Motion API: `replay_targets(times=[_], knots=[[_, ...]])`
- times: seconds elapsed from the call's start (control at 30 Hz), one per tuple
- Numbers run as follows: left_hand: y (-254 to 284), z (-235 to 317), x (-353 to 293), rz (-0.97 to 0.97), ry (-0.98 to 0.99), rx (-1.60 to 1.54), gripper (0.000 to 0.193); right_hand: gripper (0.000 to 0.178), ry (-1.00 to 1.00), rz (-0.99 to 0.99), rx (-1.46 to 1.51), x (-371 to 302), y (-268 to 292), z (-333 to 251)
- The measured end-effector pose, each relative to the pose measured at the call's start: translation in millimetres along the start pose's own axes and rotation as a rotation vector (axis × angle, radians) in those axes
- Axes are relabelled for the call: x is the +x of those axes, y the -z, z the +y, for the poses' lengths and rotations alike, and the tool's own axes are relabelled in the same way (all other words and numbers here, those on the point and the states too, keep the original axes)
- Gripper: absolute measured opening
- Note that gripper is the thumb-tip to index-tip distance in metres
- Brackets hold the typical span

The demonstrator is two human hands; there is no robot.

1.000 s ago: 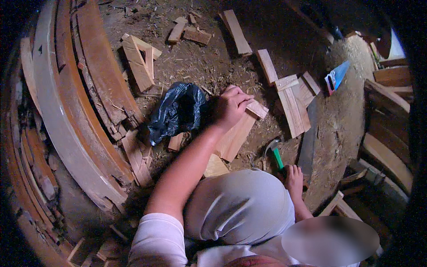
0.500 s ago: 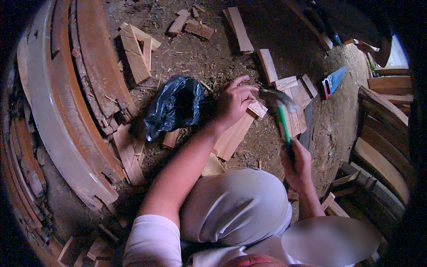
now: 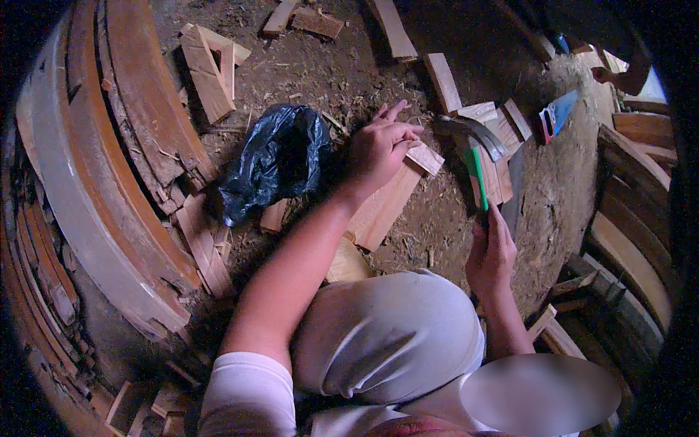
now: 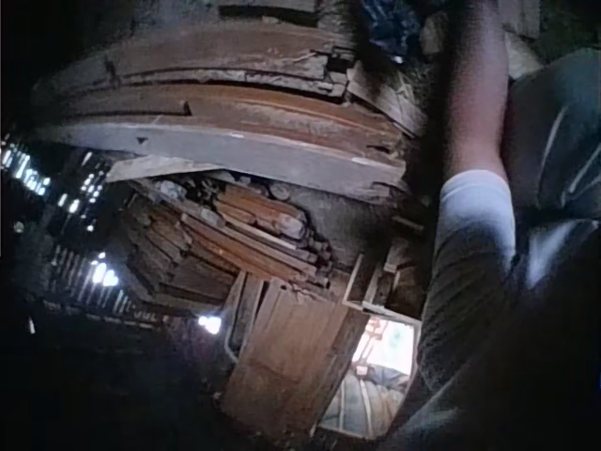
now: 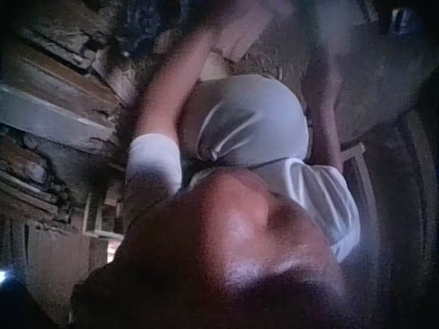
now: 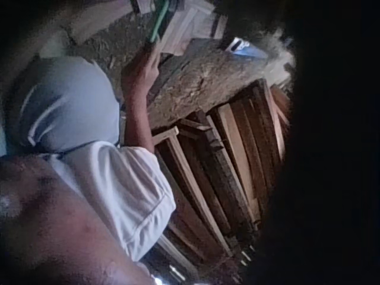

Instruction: The person assembles small wooden pieces into a rectangular frame on the floor. They align the pieces, insert nails, and use a hammer to secure the joints. The person repeatedly picks up nails and hammers them into the wood.

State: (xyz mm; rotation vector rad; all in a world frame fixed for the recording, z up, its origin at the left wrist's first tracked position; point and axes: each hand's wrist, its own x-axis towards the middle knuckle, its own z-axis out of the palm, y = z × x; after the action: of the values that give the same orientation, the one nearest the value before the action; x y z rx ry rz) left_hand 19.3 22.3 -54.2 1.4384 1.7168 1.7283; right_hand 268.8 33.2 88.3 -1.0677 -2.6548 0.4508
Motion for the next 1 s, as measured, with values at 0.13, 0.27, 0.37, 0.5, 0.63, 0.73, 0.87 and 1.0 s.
replay_targets(times=[0.13, 0.27, 0.37, 0.5, 0.63, 0.73, 0.87, 1.0], knots=[[3.0, -3.1, 0.6, 0.011, -0.042, 0.005, 0.012, 0.043, -0.176, -0.235, -0.105, 3.5, -0.1, -7.5], [1.6, 2.0, 0.7, -0.033, 0.017, 0.002, 0.016, 0.044, 0.004, 0.016, -0.014, -3.5, 2.6, -0.8], [-1.9, -12.8, -5.5, 0.021, 0.013, -0.034, 0.013, 0.044, 0.087, 0.123, 0.009, -5.0, -6.2, -1.3], [3.0, -4.9, -0.3, -0.012, -0.039, 0.062, 0.008, 0.044, -0.054, -0.107, -0.028, -4.4, -10.4, 0.5], [-2.0, -4.3, 0.3, 0.003, 0.002, 0.042, 0.006, 0.041, 0.000, 0.053, -0.017, -10.2, -1.8, -2.4], [1.1, -2.3, -2.4, -0.026, 0.036, 0.030, 0.010, 0.040, 0.026, 0.046, 0.072, -6.5, -0.6, -2.6], [-0.8, -9.0, -1.0, -0.111, 0.072, -0.024, 0.008, 0.038, -0.089, -0.010, 0.138, -15.7, -8.8, 11.4], [-0.4, -8.7, -1.9, -0.067, 0.019, 0.077, 0.012, 0.039, -0.272, -0.101, 0.226, -19.6, -14.6, 18.1]])
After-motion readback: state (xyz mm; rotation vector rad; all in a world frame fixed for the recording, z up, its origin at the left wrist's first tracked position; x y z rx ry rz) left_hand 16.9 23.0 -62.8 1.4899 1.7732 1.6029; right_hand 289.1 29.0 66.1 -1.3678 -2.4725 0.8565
